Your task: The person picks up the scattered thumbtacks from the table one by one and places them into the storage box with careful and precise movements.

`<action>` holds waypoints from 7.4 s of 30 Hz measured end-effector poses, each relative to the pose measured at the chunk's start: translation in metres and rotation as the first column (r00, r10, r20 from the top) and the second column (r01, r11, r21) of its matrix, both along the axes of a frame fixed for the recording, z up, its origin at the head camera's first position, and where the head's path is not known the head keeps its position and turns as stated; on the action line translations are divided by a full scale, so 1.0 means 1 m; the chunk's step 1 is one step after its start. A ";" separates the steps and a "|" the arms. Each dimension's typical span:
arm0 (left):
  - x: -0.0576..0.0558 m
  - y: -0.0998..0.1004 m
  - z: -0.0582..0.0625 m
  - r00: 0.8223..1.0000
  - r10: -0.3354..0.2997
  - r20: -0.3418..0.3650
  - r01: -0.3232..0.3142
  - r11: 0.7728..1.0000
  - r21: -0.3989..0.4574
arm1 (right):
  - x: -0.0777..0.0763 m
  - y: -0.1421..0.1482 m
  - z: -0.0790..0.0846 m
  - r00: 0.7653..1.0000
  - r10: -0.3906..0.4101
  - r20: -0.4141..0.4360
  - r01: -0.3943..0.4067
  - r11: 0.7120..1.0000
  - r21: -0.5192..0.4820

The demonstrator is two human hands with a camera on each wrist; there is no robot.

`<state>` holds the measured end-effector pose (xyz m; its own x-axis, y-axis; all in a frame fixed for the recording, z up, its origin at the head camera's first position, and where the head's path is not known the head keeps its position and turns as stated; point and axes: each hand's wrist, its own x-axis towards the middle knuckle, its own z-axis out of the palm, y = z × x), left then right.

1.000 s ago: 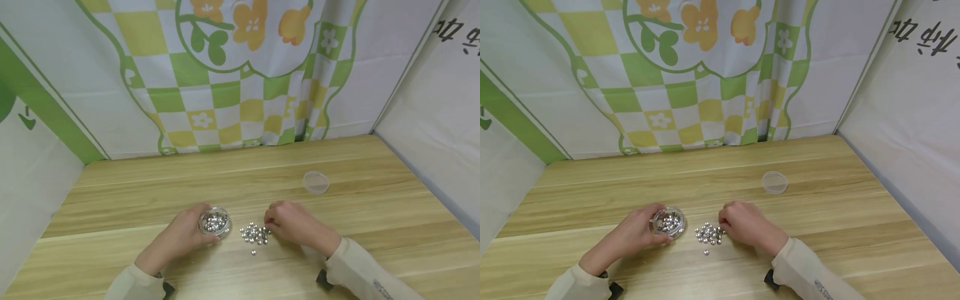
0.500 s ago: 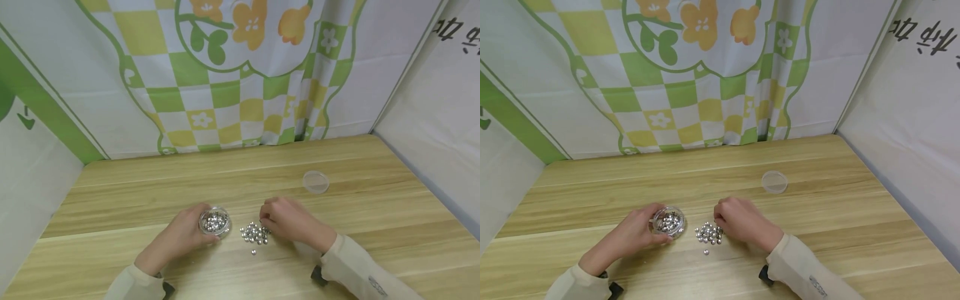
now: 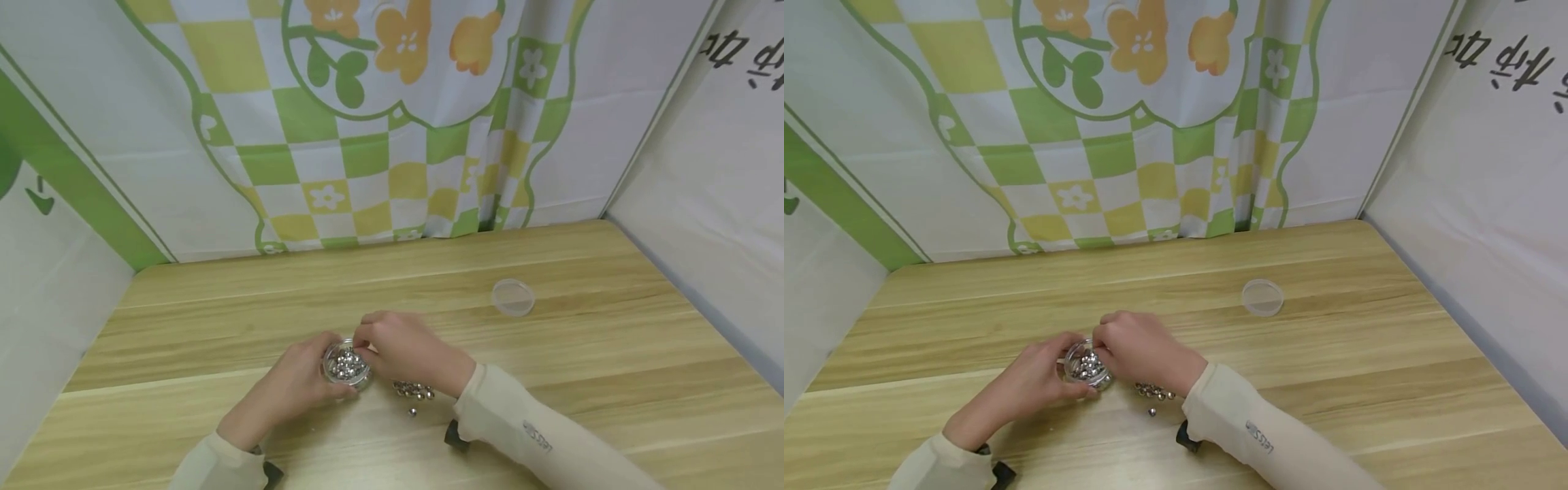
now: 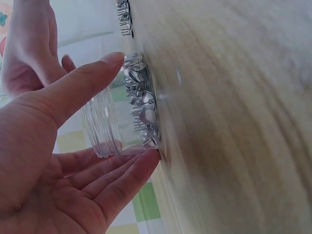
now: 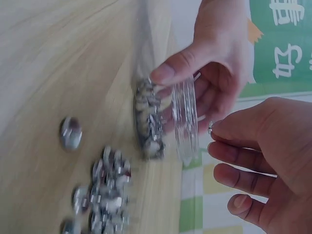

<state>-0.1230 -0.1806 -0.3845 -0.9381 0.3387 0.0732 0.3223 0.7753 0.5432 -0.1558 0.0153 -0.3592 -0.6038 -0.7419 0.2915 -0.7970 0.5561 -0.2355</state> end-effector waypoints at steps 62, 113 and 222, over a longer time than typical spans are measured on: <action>0.000 0.003 0.001 1.000 0.018 -0.017 -0.018 1.000 -0.020 | 0.026 0.093 -0.023 0.992 -0.124 0.026 0.122 0.990 0.072; 0.012 -0.016 -0.003 0.998 0.063 -0.016 -0.063 0.998 -0.009 | 0.006 -0.036 0.001 0.997 0.024 -0.075 -0.025 1.000 -0.011; 0.004 -0.004 0.000 1.000 0.012 -0.001 -0.012 1.000 -0.011 | 0.003 0.046 -0.013 0.990 -0.097 0.101 0.088 0.991 0.097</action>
<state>-0.1189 -0.1843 -0.3847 -0.9421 0.3279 0.0702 0.3131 0.7852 0.5342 -0.1530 0.0611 -0.3723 -0.6948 -0.7022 0.1553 -0.7145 0.6496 -0.2596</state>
